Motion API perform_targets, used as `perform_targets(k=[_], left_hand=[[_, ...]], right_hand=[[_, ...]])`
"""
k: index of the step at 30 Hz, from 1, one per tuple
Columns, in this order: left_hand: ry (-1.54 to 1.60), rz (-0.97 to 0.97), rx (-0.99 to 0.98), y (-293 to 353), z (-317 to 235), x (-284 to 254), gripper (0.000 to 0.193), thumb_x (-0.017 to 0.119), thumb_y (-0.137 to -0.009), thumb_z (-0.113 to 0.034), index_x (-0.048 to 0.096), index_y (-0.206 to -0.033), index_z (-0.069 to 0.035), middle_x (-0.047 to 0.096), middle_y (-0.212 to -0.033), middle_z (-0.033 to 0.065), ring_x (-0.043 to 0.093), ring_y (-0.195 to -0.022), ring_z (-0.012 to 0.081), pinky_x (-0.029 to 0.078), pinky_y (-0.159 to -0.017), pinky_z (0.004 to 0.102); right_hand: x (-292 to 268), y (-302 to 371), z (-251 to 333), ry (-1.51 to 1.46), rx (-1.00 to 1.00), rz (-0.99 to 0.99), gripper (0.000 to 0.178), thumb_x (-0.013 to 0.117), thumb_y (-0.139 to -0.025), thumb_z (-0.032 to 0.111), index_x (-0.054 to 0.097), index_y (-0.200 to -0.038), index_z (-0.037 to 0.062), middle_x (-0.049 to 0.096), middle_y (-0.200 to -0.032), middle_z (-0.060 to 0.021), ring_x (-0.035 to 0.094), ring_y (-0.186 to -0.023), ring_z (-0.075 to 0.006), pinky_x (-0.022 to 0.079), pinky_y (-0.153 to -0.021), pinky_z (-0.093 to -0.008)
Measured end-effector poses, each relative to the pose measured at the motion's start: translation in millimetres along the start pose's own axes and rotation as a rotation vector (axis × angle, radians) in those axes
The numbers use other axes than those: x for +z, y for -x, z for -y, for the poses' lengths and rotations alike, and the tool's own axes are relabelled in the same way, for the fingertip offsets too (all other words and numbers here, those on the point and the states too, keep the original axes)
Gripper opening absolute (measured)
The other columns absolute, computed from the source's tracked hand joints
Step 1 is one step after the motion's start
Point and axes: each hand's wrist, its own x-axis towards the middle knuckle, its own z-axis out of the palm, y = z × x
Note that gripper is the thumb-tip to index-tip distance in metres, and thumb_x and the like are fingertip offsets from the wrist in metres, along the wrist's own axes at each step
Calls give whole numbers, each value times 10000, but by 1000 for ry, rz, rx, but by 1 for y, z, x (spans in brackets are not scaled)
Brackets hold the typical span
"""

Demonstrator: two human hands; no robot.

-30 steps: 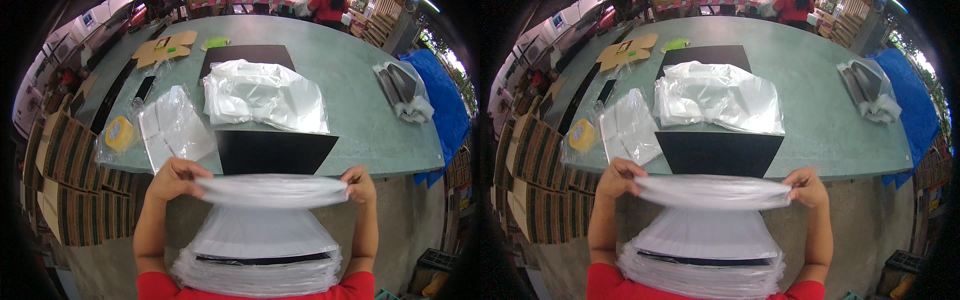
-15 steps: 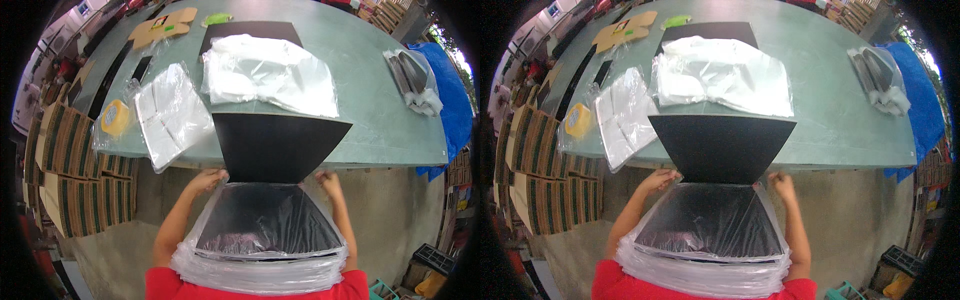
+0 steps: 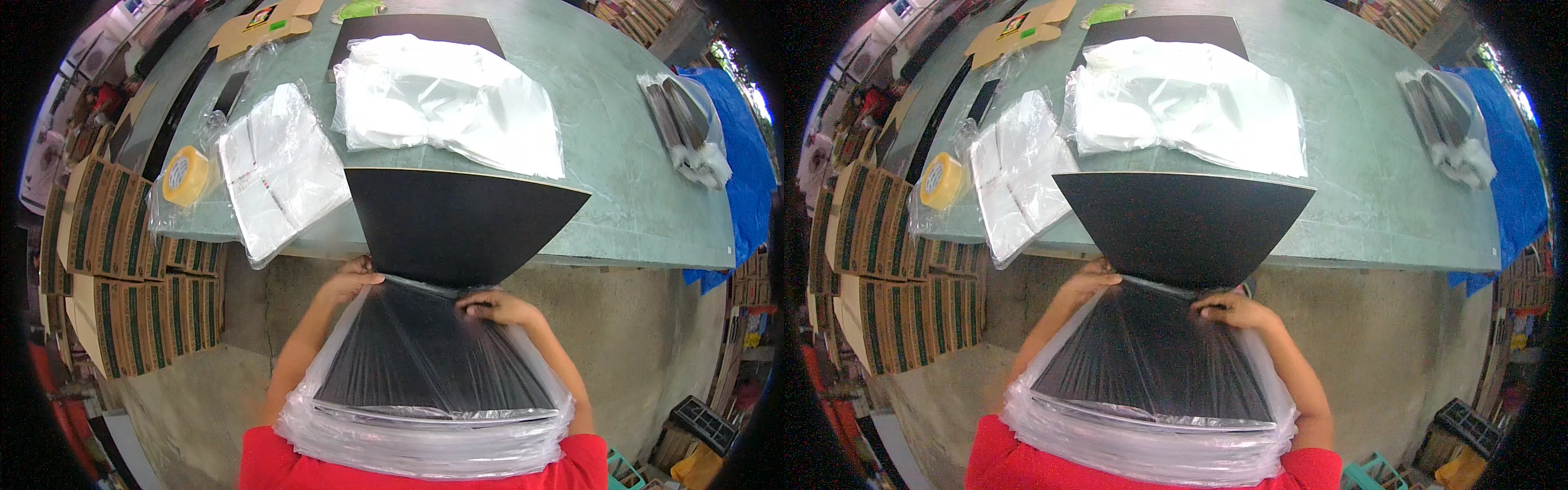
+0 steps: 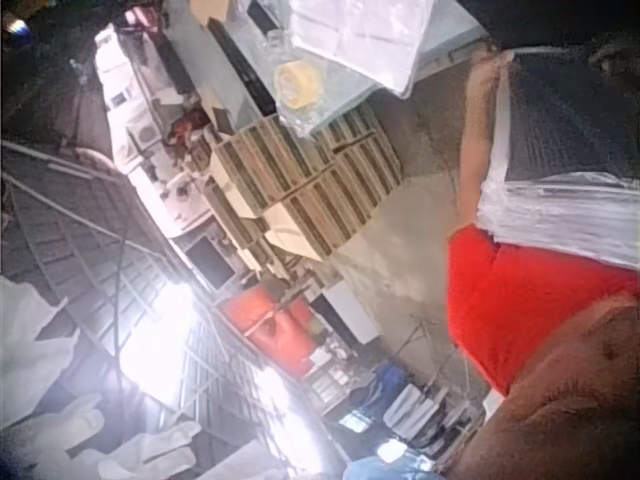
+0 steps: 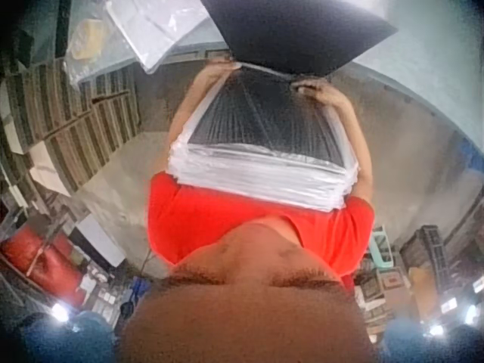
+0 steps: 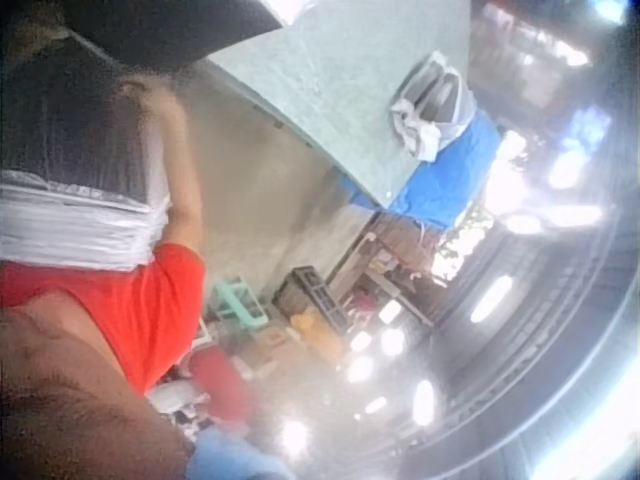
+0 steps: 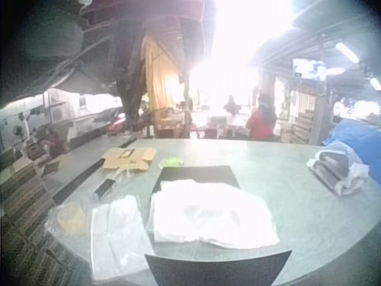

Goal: The person wraps individual black panels in plastic sheets and places them onto a stack.

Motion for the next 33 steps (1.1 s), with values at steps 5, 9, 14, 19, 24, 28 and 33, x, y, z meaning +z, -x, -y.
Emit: perform_targets(k=[5,9,14,19,24,28,33], left_hand=[[-710,-341,132,1,12,-18,300,669,-670,-123,507,-908,-39,538,-677,47,521,-606,141,428,-554,266],[-984,172,193,93,-138,73,170,618,-728,-129,554,-851,-31,567,-681,70,560,-670,162,449,-605,291],[-839,1006,200,91,-126,134,357,490,-838,-244,469,-1139,-53,447,-1176,153,399,-1121,262,308,-929,341],[-1192,465,-247,28,-36,57,681,284,-796,-604,266,-1297,-142,176,-1357,156,111,-1269,289,88,-1016,414],[-1155,506,-304,13,-32,58,687,283,-794,-610,260,-1301,-147,151,-1358,179,88,-1273,294,81,-1022,399],[-1076,470,-353,18,-43,69,667,308,-798,-593,280,-1291,-144,156,-1359,172,96,-1274,281,85,-1023,383],[-1051,437,-350,22,-44,64,644,347,-800,-565,293,-1287,-148,154,-1361,159,83,-1275,279,83,-1019,400]], right_hand=[[-21,20,-9,234,129,-204,315,487,-830,295,567,-1034,69,548,-1077,-105,502,-1007,-240,370,-866,-318],[-40,97,80,-148,-404,118,346,461,-842,296,562,-1045,35,555,-1038,-154,504,-1005,-307,371,-877,-379],[11,55,70,185,-324,181,490,398,-865,363,338,-1263,83,313,-1303,-151,281,-1214,-268,220,-988,-360],[-81,59,-7,-70,-148,245,325,503,-835,257,553,-1037,9,586,-979,-120,547,-921,-197,409,-832,-316],[-186,80,41,-482,-375,-877,202,470,-824,154,557,-911,-7,605,-865,-99,578,-802,-173,451,-728,-294],[-228,-16,35,-75,-388,-937,169,507,-773,103,591,-904,36,599,-928,-83,578,-829,-175,454,-694,-301],[-237,-49,39,624,-182,-1036,101,616,-670,115,614,-746,50,595,-827,-117,567,-750,-252,434,-642,-319]])
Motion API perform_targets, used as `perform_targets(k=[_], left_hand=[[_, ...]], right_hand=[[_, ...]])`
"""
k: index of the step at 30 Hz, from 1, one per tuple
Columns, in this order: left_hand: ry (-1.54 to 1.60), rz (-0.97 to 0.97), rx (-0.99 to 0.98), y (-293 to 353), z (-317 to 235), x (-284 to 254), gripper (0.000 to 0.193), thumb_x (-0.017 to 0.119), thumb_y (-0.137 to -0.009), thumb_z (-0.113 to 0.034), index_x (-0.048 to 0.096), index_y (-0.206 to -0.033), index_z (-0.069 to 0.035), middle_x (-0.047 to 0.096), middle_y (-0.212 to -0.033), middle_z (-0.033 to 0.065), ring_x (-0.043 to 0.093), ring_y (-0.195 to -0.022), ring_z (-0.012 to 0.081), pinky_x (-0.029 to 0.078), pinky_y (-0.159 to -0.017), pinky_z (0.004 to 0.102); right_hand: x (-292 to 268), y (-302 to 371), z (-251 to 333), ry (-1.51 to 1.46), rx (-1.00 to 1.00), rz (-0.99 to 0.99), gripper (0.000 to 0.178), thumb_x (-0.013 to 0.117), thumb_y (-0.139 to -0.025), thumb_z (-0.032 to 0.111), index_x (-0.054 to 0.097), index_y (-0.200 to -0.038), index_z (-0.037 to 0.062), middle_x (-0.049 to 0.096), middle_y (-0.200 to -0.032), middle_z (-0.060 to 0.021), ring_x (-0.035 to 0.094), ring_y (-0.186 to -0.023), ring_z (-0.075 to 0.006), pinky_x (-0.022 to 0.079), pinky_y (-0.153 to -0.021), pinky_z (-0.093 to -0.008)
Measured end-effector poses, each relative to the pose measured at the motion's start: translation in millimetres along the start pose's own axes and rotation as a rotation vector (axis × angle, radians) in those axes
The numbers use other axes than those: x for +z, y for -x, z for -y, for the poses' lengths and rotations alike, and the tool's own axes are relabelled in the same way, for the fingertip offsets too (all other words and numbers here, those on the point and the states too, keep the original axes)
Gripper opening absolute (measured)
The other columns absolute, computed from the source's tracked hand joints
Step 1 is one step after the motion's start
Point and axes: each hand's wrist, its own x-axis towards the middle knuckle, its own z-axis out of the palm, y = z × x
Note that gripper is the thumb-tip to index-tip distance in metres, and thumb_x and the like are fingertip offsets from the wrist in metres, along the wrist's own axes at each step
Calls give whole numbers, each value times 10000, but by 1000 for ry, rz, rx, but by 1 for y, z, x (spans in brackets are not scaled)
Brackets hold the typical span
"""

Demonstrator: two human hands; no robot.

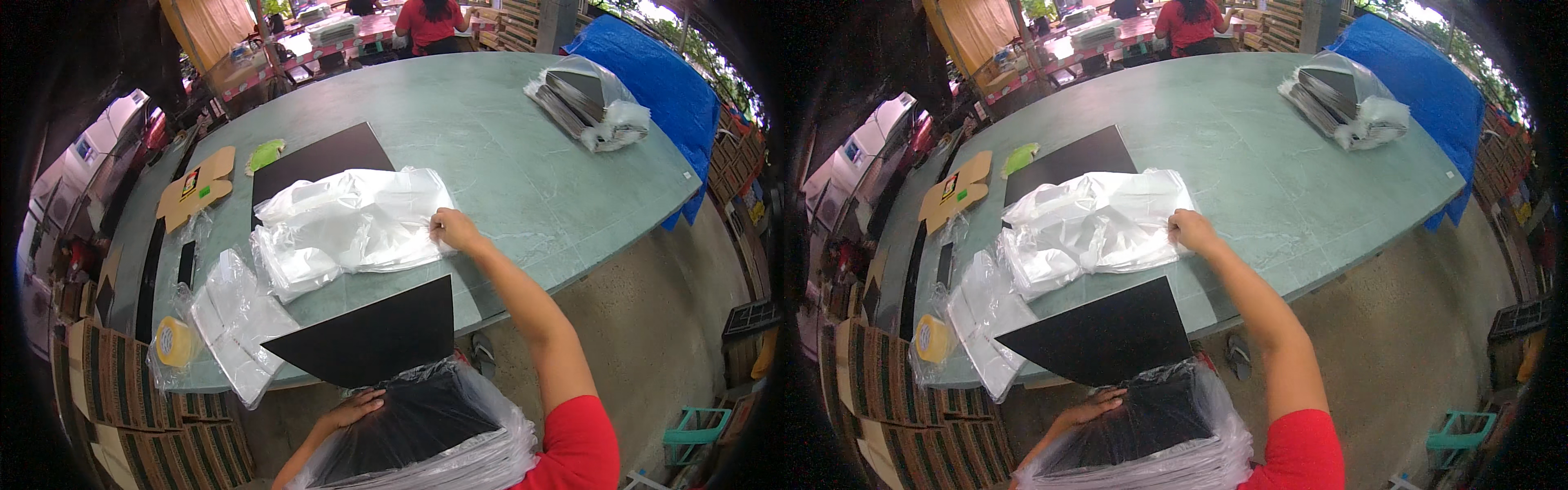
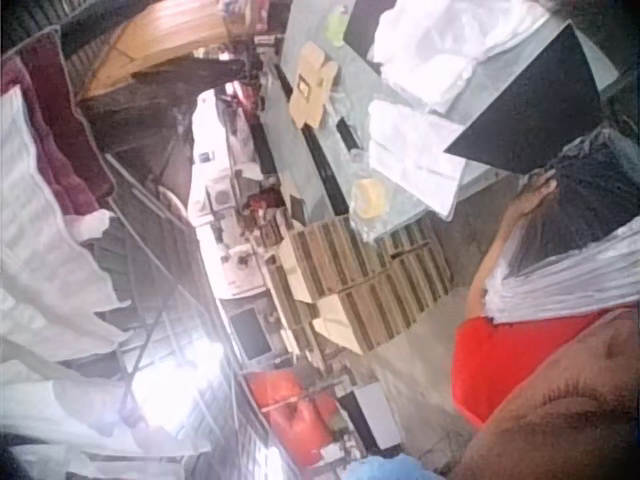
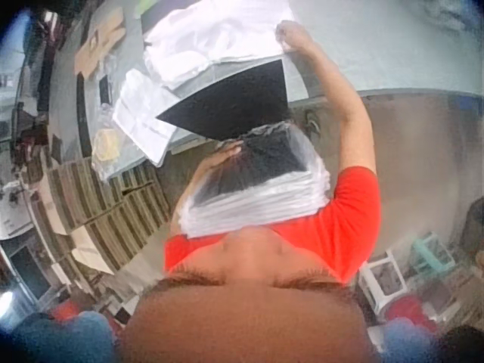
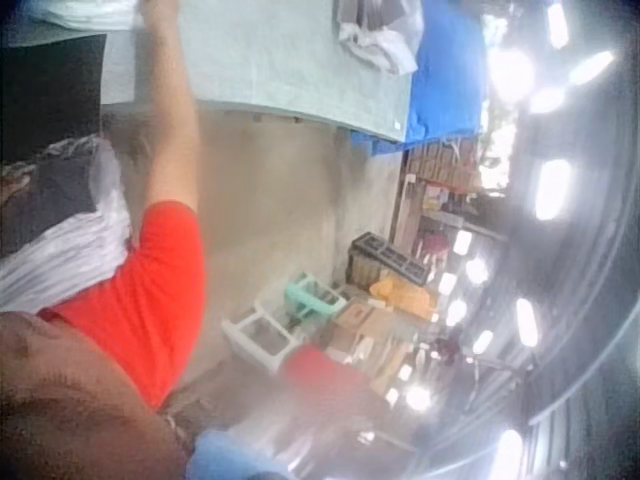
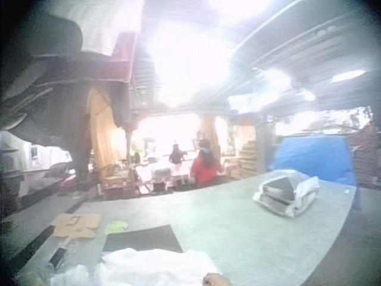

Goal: The person wraps individual black panels in plastic sheets and places them onto a stack.

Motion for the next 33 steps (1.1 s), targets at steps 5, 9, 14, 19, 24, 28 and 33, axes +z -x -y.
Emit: perform_targets(k=[5,9,14,19,24,28,33], left_hand=[[44,29,-3,-4,0,-1,624,353,-809,-544,280,-1294,-159,104,-1376,138,19,-1280,284,56,-1013,459],[-16,-46,36,-8,8,2,629,355,-801,-555,336,-1267,-133,226,-1339,162,144,-1262,278,107,-1021,362],[-30,-54,22,-4,-3,1,626,359,-801,-551,338,-1266,-132,246,-1330,158,151,-1261,273,104,-1023,363],[-4,-81,49,-12,15,3,619,374,-801,-542,345,-1261,-130,248,-1331,152,157,-1260,271,110,-1022,365],[11,-91,60,-11,16,4,617,381,-800,-539,359,-1251,-119,265,-1319,151,172,-1253,272,123,-1019,363],[34,-100,62,-13,19,4,607,374,-806,-536,369,-1243,-115,292,-1299,152,199,-1241,275,139,-1015,362],[3,-91,98,-12,20,2,606,363,-811,-534,359,-1247,-112,270,-1307,151,191,-1240,285,136,-1012,390]], right_hand=[[-16,-20,-8,-146,94,6,127,623,-673,140,602,-743,37,597,-759,-124,570,-684,-259,437,-611,-338],[-40,-16,11,-247,60,61,155,634,-672,167,604,-766,47,600,-773,-116,568,-706,-247,434,-625,-331],[-9,2,-2,-115,-6,199,147,622,-690,160,609,-807,72,562,-792,-86,534,-757,-222,410,-669,-314],[-5,-8,-12,-262,64,186,125,608,-702,149,616,-793,63,563,-781,-91,528,-747,-221,410,-671,-319],[-31,-17,3,-372,4,23,136,590,-732,163,601,-780,37,579,-766,-78,539,-721,-186,416,-650,-299],[-74,-28,22,-904,263,96,164,601,-726,173,566,-797,30,582,-721,-60,551,-700,-170,429,-632,-270],[-32,-13,26,3,-203,232,203,641,-672,199,588,-794,46,588,-752,-81,564,-737,-233,443,-656,-324]])
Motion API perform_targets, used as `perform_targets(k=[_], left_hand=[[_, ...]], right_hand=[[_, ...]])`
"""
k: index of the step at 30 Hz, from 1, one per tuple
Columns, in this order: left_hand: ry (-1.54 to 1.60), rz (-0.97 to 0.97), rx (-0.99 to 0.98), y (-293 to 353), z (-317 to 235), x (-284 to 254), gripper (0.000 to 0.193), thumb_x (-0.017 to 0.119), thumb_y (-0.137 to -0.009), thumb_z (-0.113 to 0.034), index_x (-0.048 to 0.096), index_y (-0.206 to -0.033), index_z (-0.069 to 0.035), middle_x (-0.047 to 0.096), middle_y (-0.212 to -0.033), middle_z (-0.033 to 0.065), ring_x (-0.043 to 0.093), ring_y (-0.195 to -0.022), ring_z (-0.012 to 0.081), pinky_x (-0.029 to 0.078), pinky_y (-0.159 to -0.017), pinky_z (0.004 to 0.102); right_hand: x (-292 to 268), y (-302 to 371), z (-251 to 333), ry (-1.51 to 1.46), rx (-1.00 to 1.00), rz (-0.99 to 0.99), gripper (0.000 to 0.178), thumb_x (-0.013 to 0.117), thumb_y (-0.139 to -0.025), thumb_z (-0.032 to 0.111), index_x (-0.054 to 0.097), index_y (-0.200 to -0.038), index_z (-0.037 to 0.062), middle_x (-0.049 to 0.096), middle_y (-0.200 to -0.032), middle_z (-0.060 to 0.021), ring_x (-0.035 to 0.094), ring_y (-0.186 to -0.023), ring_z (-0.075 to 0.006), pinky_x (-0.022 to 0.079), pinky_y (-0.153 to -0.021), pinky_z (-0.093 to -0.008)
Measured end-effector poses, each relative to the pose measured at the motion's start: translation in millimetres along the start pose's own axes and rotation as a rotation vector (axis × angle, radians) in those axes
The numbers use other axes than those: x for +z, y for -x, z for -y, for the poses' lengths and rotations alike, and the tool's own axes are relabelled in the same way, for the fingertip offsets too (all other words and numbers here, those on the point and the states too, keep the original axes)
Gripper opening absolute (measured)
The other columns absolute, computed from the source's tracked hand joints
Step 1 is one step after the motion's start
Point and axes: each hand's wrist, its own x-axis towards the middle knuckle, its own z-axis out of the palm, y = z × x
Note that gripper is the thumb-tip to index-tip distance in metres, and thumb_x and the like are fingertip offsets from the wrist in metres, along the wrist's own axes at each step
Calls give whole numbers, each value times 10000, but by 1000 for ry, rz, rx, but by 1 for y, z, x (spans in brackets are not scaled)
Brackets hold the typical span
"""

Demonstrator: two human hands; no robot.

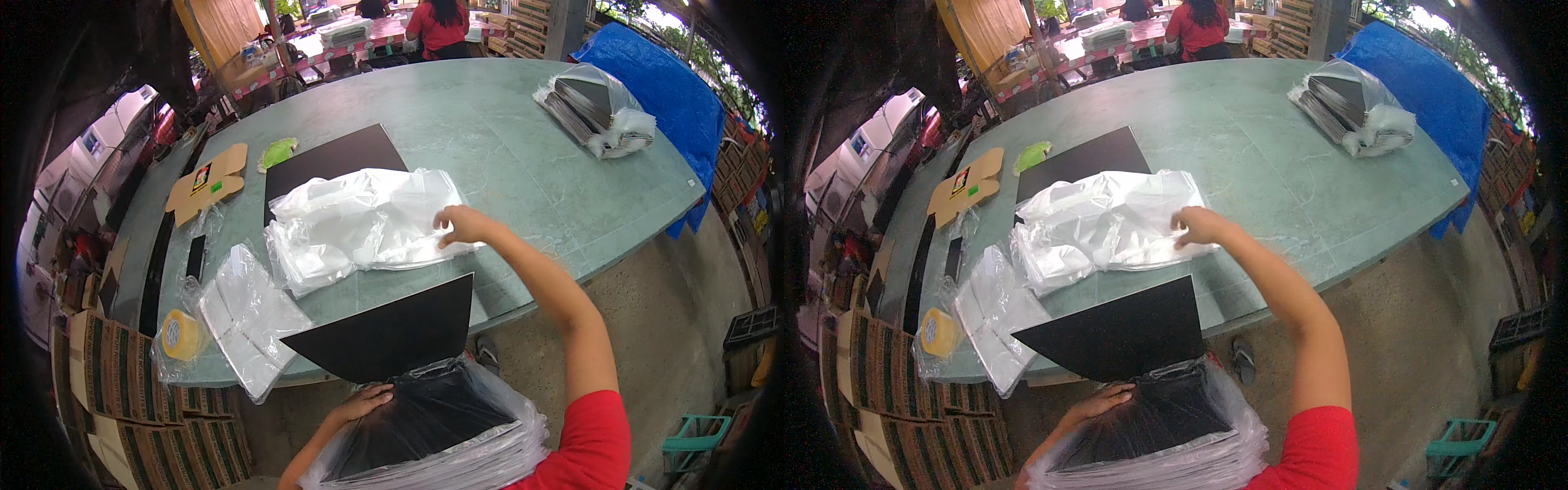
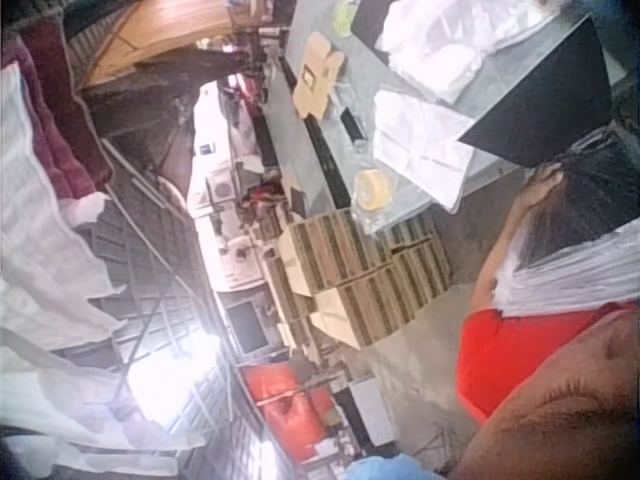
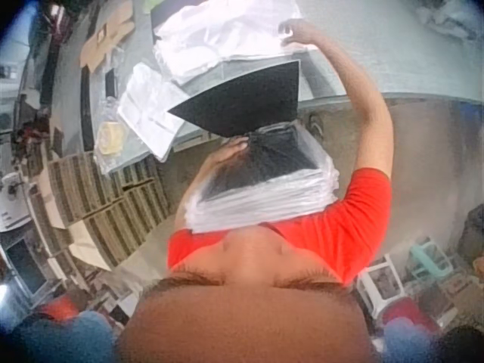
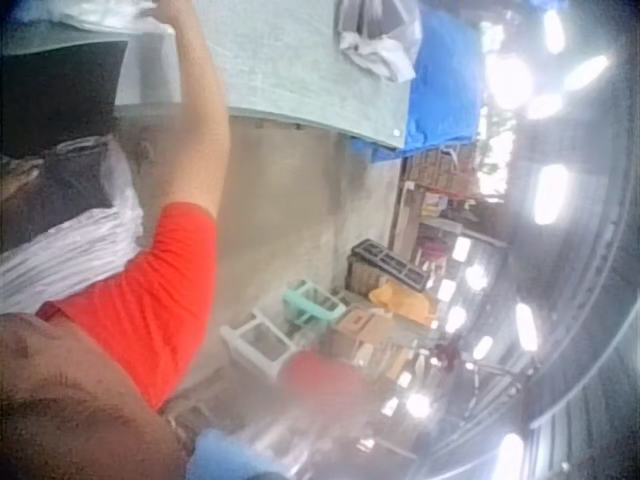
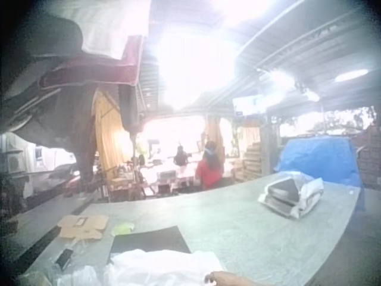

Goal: The person wraps individual black panels in plastic sheets and places them onto a stack.

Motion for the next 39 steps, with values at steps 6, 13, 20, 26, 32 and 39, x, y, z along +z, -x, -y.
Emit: perform_targets(k=[6,13,20,26,32,39], left_hand=[[-46,-76,-2,-2,7,10,589,401,-800,-525,395,-1224,-116,321,-1288,144,228,-1231,271,173,-1005,353],[-120,-348,36,20,-10,-2,442,500,-788,-407,503,-1101,-96,513,-1087,159,480,-1026,280,368,-860,333],[-411,-703,257,131,-125,-34,296,609,-729,-219,557,-972,-58,592,-920,118,561,-877,259,428,-763,342],[-704,-1432,1004,152,-232,-44,681,693,-658,-197,327,-1208,-33,369,-1227,201,394,-1109,314,317,-901,391],[-126,-65,437,121,-171,-29,255,533,-803,-217,546,-1004,-62,596,-765,21,545,-642,114,416,-563,286],[658,-658,319,120,-132,-39,301,486,-848,-246,523,-996,14,574,-858,39,540,-752,110,436,-663,246]], right_hand=[[-8,-7,-22,-128,161,-213,89,599,-692,137,607,-712,51,593,-734,-106,574,-721,-243,444,-640,-327],[-91,-15,62,-485,96,-325,264,634,-684,110,561,-931,51,572,-752,-77,559,-753,-180,442,-660,-292],[-104,4,156,301,-322,-770,160,588,-572,28,590,-730,50,503,-743,-101,477,-763,-274,396,-689,-348],[-89,106,275,-65,-735,-176,185,556,-695,187,465,-804,70,510,-600,-68,541,-481,-234,426,-390,-330],[-80,131,225,-1154,-188,314,435,528,-772,312,460,-1066,-1,580,-817,-149,580,-702,-249,469,-626,-355],[-2,122,204,-1785,23,251,501,549,-788,357,466,-1096,-29,542,-1023,-116,522,-941,-171,406,-813,-288]])
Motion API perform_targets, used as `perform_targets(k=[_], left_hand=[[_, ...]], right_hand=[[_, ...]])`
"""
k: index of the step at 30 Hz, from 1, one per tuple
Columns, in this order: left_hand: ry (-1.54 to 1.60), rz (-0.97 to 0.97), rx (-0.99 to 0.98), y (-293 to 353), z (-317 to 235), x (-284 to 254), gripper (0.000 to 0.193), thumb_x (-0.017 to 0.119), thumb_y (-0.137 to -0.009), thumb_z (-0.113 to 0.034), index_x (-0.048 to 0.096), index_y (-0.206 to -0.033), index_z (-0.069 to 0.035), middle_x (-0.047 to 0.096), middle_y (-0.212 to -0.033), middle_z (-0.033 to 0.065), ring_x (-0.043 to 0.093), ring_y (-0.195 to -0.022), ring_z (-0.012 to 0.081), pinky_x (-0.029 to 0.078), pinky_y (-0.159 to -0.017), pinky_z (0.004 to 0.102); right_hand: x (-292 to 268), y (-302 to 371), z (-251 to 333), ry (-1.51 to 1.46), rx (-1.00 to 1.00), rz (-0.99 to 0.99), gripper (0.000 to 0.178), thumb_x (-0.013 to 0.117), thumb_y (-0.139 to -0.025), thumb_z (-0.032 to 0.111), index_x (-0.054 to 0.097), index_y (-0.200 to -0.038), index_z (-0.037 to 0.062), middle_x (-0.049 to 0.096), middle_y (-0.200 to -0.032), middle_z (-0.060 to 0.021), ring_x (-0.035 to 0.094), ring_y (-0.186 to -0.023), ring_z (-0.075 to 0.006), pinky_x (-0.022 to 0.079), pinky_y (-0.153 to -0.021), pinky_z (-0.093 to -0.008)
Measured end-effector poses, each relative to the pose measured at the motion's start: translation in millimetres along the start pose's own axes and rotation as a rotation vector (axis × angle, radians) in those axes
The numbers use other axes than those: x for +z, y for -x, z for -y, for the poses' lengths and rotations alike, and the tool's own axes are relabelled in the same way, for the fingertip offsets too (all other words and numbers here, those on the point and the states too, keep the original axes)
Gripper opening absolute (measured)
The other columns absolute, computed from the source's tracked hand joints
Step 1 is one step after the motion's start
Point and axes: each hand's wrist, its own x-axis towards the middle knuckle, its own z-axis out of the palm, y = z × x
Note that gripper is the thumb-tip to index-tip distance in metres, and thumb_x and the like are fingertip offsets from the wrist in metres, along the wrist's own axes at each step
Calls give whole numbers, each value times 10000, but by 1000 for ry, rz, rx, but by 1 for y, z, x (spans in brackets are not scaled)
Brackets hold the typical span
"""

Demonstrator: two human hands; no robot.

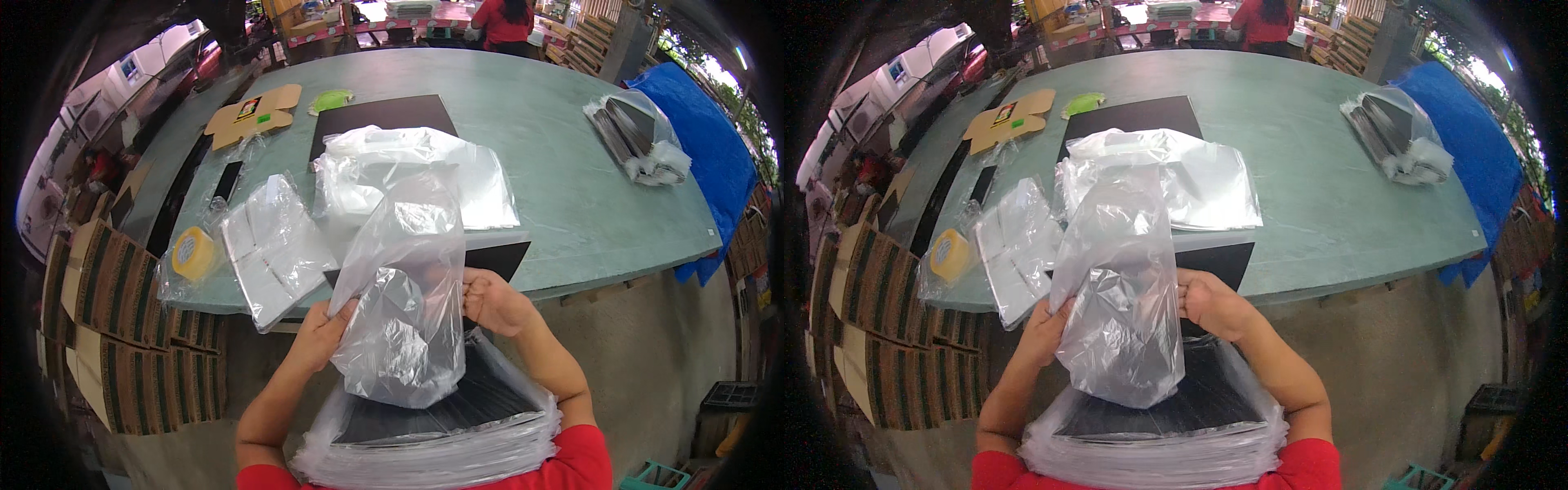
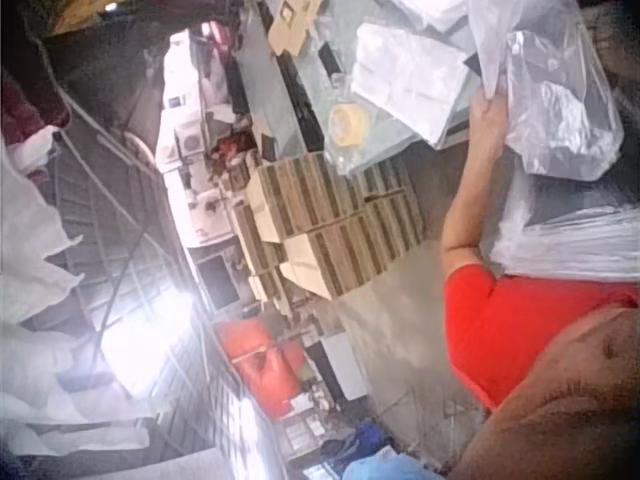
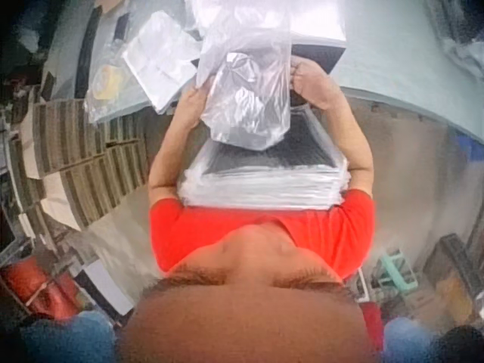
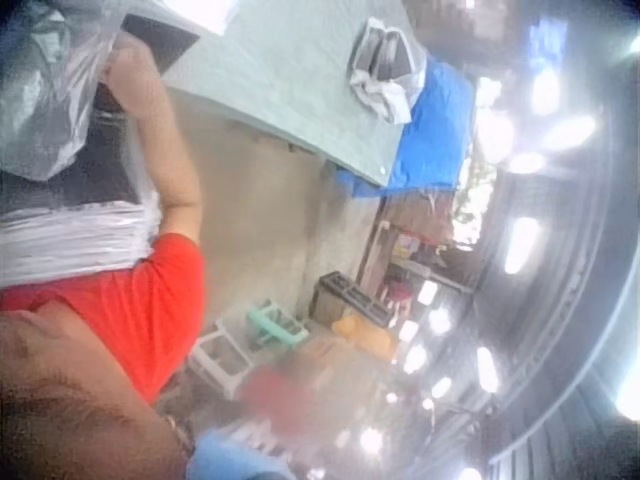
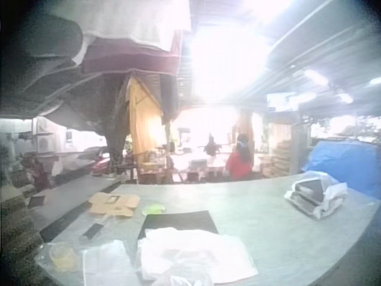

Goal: The person wraps individual black panels in plastic sheets and places them onto a stack.

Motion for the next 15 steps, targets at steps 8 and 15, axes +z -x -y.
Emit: perform_targets(k=[8,15], left_hand=[[213,-109,-99,19,6,-16,327,515,-834,-289,554,-941,17,579,-821,32,544,-713,92,442,-615,227],[-566,-429,530,17,15,-27,262,579,-787,-230,548,-877,13,568,-726,28,518,-619,100,438,-580,255]], right_hand=[[-7,-11,-17,357,117,-207,141,616,-753,125,591,-798,-6,591,-735,-42,532,-664,-86,426,-606,-214],[2,-14,-23,255,102,-169,125,620,-751,119,570,-720,9,571,-691,-26,528,-641,-85,422,-581,-205]])
